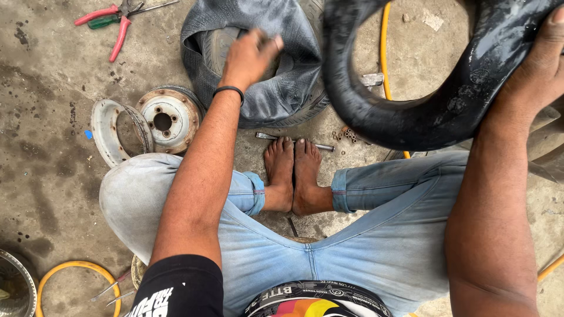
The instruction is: The person inserts a new inner tube into a motorcycle tire, then places a metal rim over the tire. They use a hammer to tap the rim into place and secure it with bolts, tightening them by hand.
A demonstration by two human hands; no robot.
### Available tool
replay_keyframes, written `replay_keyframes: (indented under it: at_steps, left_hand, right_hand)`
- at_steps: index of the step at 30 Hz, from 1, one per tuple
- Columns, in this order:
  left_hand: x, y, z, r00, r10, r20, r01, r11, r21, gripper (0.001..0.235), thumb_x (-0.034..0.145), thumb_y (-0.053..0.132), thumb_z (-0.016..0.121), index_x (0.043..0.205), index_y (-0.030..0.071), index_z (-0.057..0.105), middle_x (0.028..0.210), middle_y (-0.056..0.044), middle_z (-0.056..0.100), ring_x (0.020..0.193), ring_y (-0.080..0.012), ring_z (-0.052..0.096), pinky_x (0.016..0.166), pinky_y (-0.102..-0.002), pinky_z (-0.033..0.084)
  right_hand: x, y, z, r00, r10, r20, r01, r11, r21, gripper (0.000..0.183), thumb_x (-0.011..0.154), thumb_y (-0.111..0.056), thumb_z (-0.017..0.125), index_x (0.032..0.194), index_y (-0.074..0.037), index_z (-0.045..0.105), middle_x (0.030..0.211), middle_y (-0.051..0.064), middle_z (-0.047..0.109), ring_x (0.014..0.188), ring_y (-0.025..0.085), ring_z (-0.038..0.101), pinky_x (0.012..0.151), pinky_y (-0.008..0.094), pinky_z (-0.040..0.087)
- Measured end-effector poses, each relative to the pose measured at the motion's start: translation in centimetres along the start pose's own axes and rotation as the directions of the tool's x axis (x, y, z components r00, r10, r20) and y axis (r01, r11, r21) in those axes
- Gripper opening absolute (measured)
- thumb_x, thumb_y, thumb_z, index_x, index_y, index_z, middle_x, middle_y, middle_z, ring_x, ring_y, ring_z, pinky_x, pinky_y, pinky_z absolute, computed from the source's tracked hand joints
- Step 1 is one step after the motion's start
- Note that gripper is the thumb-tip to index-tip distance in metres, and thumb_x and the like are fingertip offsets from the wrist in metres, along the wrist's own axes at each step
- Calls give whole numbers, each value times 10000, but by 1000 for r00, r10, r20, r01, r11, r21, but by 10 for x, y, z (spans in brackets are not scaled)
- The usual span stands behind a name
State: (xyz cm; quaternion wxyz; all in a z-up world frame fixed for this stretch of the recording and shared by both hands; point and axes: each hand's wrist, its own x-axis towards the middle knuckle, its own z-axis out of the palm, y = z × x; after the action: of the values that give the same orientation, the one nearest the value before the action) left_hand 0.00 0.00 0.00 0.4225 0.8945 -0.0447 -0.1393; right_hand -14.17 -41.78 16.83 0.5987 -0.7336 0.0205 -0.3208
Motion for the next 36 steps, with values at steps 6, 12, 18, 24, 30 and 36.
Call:
replay_keyframes:
  at_steps: [6,12,18,24,30,36]
  left_hand:
    - [-24,-25,60,965,79,249,-221,757,615,701,694,357,913,1266,87,612,1196,-174,678,1184,-362,616,995,-569,454]
    - [-10,-42,63,976,134,172,-214,741,636,585,698,246,872,1211,76,651,1262,-171,647,1265,-359,539,1033,-597,397]
    - [-13,-6,62,953,195,230,-293,780,553,249,826,20,693,1067,72,719,1065,-195,716,1066,-375,688,964,-500,524]
    - [-51,70,111,860,422,287,-443,897,9,362,918,324,753,1072,19,633,938,-184,749,933,-382,713,842,-502,547]
    - [-66,18,122,641,-24,767,-538,699,471,641,1004,616,579,1177,23,751,1180,-213,709,1121,-361,677,997,-458,530]
    - [-71,-6,102,917,61,395,-324,692,645,257,930,255,627,1024,90,802,1085,-188,750,1026,-363,727,866,-480,590]
  right_hand:
    - [3,37,-17,995,-87,57,84,995,46,493,1217,-310,590,1372,149,681,1178,224,695,1063,272,737,971,365,642]
    - [4,29,-23,995,-45,89,36,994,104,440,1255,-286,547,1393,122,635,1208,215,696,1091,266,749,998,379,647]
    - [-2,16,-24,985,137,103,-163,935,316,478,1207,-285,462,1480,93,565,1350,237,693,1239,292,694,1084,403,541]
    - [-4,34,-38,982,94,166,-137,953,269,607,1091,-420,392,1434,48,570,1354,208,694,1327,286,756,1088,400,582]
    - [13,82,-53,999,-40,-8,39,993,-114,359,1235,-253,546,1345,73,652,1177,212,704,1044,226,704,933,352,584]
    - [15,104,-62,982,-183,-43,156,920,-359,307,1198,-266,606,1104,25,624,958,122,638,841,168,595,749,319,487]
